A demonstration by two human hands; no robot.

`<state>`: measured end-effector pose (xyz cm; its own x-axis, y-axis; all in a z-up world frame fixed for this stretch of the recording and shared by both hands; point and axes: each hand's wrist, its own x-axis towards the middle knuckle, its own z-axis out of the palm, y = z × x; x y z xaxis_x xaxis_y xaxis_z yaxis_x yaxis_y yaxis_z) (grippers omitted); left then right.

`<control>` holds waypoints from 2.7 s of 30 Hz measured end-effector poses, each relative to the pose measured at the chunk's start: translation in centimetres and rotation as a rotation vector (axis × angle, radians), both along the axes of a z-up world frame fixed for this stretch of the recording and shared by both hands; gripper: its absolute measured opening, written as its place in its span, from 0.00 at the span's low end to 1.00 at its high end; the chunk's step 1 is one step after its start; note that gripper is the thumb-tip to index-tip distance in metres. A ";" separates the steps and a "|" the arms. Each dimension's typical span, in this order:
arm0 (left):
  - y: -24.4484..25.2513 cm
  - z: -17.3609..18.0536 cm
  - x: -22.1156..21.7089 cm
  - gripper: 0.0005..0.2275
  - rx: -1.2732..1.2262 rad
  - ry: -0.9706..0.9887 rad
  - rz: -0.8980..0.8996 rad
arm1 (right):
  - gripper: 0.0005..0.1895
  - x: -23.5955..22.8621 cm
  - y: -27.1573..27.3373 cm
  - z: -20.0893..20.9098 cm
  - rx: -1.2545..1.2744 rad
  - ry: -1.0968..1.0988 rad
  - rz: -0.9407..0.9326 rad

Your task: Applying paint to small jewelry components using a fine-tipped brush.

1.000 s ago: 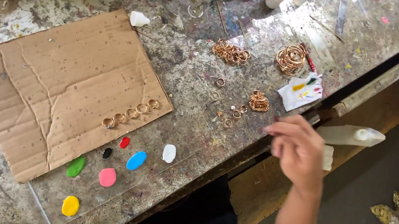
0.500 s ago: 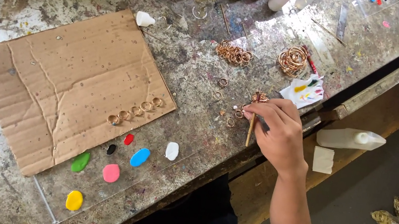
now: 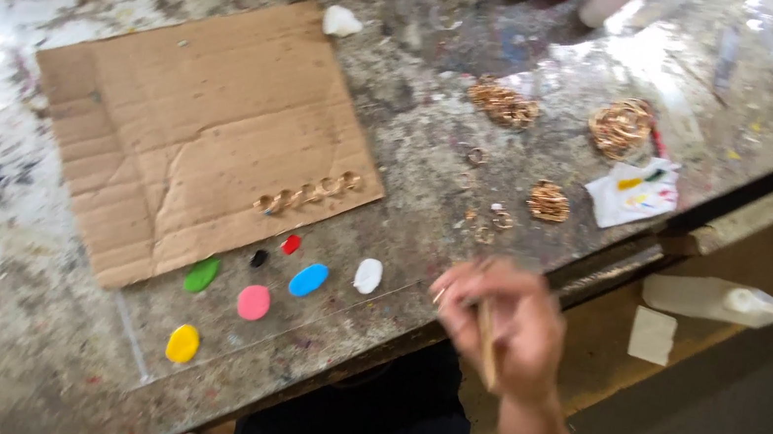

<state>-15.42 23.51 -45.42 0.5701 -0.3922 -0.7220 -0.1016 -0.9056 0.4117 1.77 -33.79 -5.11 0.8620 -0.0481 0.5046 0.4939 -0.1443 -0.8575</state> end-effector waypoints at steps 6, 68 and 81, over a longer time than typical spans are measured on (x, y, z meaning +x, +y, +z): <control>-31.3 38.1 11.0 0.08 -0.849 -1.323 0.567 | 0.11 -2.7 9.1 0.7 0.406 0.194 0.351; -26.7 38.1 11.6 0.06 -0.953 -0.758 0.757 | 0.04 0.7 4.2 -3.8 -0.639 -0.350 -0.354; -26.6 38.0 11.7 0.06 -0.957 -0.746 0.755 | 0.04 0.6 4.1 -4.3 -0.646 -0.374 -0.356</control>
<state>-3.72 -3.12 -7.38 0.9798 0.0148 0.1993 -0.1895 -0.2482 0.9500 2.42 -29.73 -9.45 0.6193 0.1113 0.7772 0.5622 -0.7539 -0.3400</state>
